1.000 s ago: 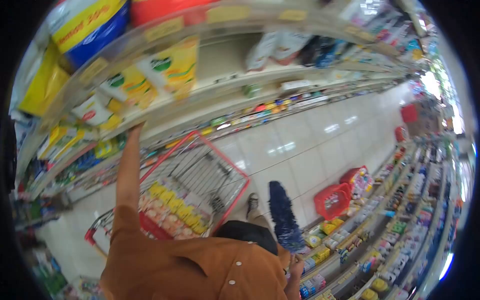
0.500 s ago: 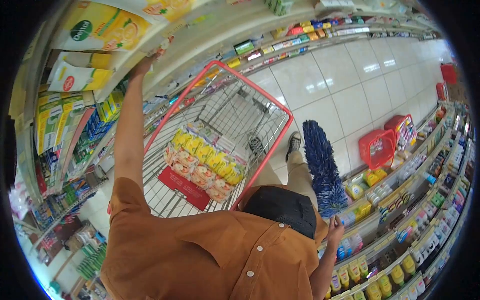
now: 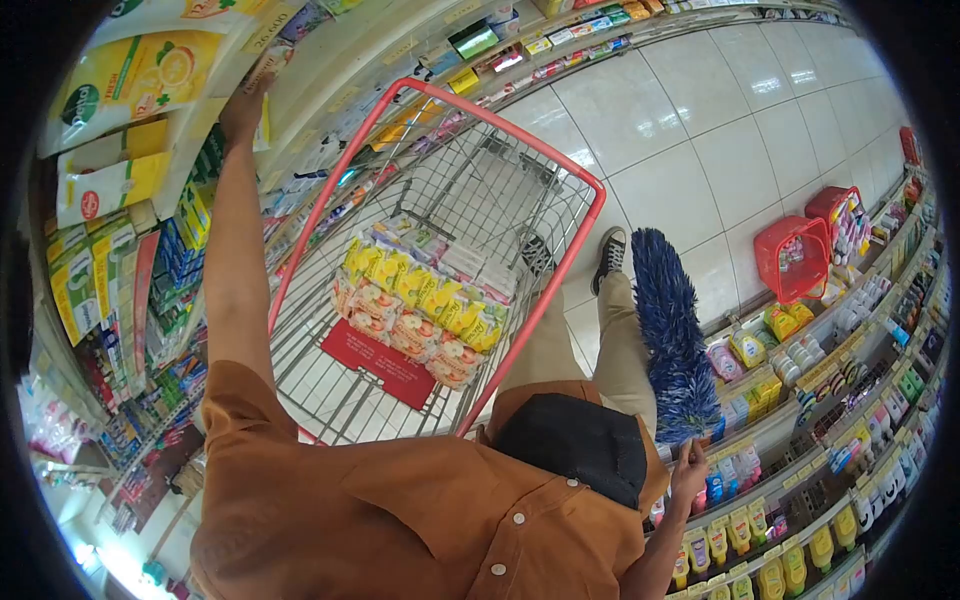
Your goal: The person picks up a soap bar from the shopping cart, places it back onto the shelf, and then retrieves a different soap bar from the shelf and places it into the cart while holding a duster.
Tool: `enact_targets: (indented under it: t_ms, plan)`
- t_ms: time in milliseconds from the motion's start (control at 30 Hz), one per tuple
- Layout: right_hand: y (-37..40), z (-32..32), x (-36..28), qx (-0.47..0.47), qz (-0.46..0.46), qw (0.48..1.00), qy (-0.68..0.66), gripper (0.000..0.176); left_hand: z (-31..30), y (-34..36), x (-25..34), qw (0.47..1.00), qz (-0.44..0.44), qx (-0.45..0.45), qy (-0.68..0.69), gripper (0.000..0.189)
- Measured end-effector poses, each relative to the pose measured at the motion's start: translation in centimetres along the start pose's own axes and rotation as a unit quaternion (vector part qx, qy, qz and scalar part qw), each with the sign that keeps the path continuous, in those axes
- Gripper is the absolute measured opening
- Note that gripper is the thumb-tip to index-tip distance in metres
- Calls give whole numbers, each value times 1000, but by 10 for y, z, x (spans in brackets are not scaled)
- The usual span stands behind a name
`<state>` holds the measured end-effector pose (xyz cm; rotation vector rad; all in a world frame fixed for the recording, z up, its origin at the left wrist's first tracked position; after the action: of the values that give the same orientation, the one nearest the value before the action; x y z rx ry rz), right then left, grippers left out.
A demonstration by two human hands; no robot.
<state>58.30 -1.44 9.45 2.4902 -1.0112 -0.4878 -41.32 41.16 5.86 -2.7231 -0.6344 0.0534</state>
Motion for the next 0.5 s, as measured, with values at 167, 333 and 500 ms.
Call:
enact_targets:
  t_ms: [167, 333, 500]
  plan:
    - [16, -8, -27, -21, 8, 1000, -21, 42, -19, 1, 5, 989, 45, 84, 115, 71]
    - [6, -12, 9, 20, -10, 1000, 4, 42, -1, -7, -3, 990, 59, 70, 110, 52]
    - [-7, -16, 5, 8, -32, 999, 7, 43, -49, 16, 43, 987, 58, 145, -38, 50]
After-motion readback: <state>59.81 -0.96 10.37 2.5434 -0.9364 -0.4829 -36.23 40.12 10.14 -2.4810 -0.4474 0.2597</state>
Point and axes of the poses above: each hand's wrist, its own y-axis away from the middle knuckle, its own z-axis out of the palm, x = y × z, the point moved 7 cm from there along -y, towards the middle knuckle, and after that the axes turned 5 degrees about x, right-handed, at the moved point
